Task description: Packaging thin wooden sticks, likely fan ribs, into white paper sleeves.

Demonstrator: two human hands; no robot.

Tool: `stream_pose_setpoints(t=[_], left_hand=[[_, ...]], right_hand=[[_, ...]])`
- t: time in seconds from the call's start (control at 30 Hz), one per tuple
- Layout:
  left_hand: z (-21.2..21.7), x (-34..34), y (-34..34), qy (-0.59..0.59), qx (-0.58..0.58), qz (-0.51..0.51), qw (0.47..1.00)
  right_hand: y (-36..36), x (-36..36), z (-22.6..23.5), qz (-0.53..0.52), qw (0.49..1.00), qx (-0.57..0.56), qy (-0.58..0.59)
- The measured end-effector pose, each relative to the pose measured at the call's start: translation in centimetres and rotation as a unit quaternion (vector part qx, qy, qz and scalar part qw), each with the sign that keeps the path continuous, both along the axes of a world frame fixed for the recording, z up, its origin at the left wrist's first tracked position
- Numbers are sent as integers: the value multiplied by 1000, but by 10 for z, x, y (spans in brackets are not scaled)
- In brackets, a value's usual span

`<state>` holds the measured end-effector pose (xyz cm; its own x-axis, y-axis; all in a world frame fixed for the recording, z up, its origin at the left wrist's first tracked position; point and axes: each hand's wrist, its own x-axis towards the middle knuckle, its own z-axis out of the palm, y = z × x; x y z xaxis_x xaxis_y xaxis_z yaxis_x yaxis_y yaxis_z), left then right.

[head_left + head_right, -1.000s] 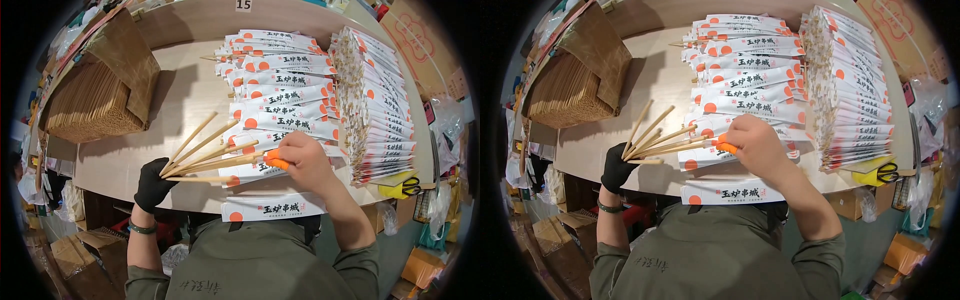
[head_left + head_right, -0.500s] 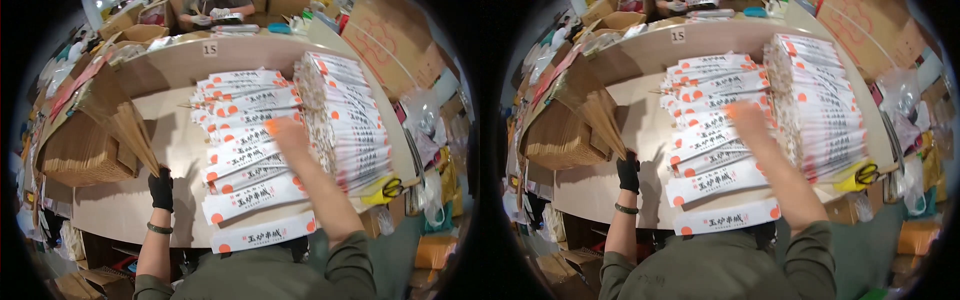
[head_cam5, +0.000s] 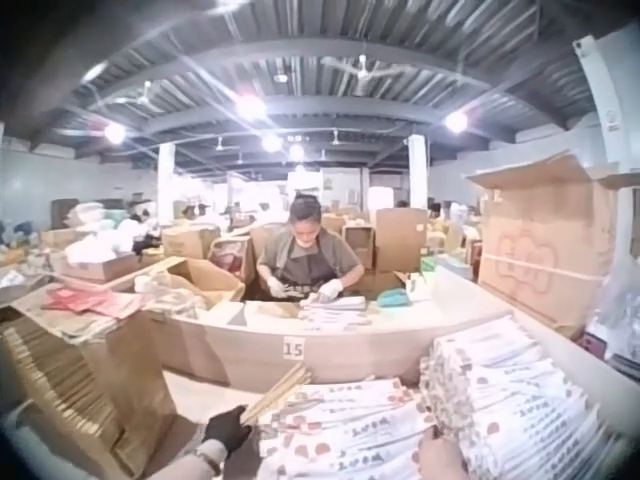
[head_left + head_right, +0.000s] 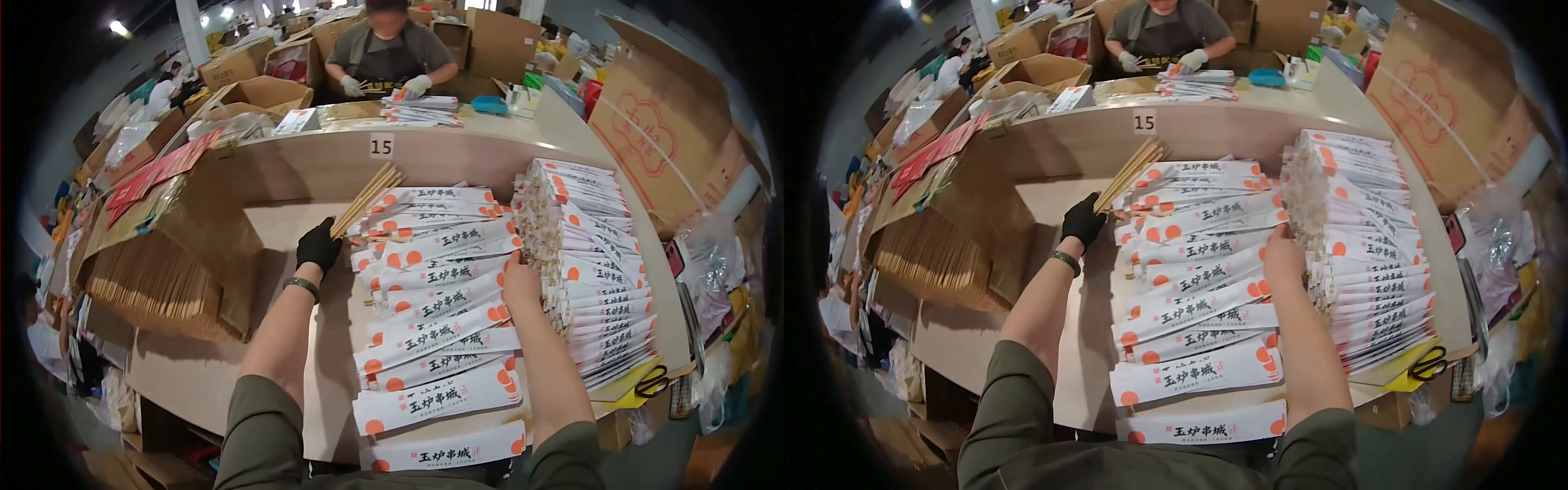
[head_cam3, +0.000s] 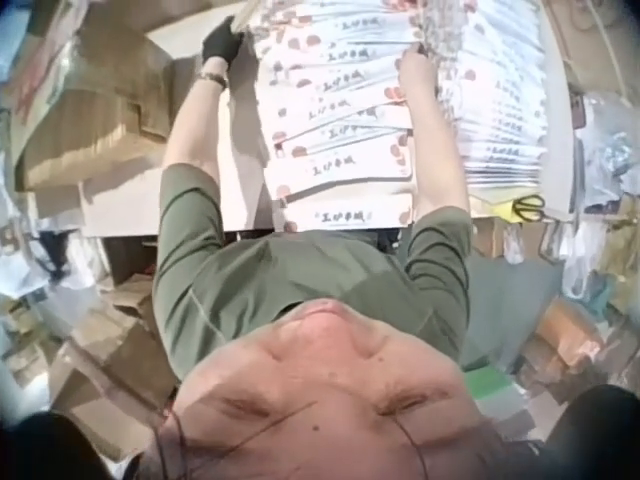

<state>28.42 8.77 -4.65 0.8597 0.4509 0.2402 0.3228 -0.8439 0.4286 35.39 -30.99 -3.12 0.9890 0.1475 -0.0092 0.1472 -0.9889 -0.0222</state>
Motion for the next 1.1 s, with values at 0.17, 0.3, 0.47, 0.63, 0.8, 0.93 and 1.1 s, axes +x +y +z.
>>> stream_pose_setpoints(t=[0.17,0.3,0.47,0.63,0.8,0.93,1.1], left_hand=[[-14,27,-15,100,-23,34,994],[-9,1,4,121,109,53,985],[8,-82,31,-25,76,16,997],[39,-186,-9,-189,-407,-87,890],[74,-217,-87,-201,-112,-167,959],[69,-231,-127,-59,-194,-233,951],[-2,-279,-88,-204,-474,37,856]], right_hand=[[-5,4,-9,-37,997,71,-21],[-6,9,3,24,991,98,-90],[-21,-21,67,-2,999,21,-50],[-56,-99,96,38,970,-60,-231],[21,-168,103,412,848,216,-253],[76,-190,97,515,774,291,-227],[69,-158,56,470,823,278,-158]])
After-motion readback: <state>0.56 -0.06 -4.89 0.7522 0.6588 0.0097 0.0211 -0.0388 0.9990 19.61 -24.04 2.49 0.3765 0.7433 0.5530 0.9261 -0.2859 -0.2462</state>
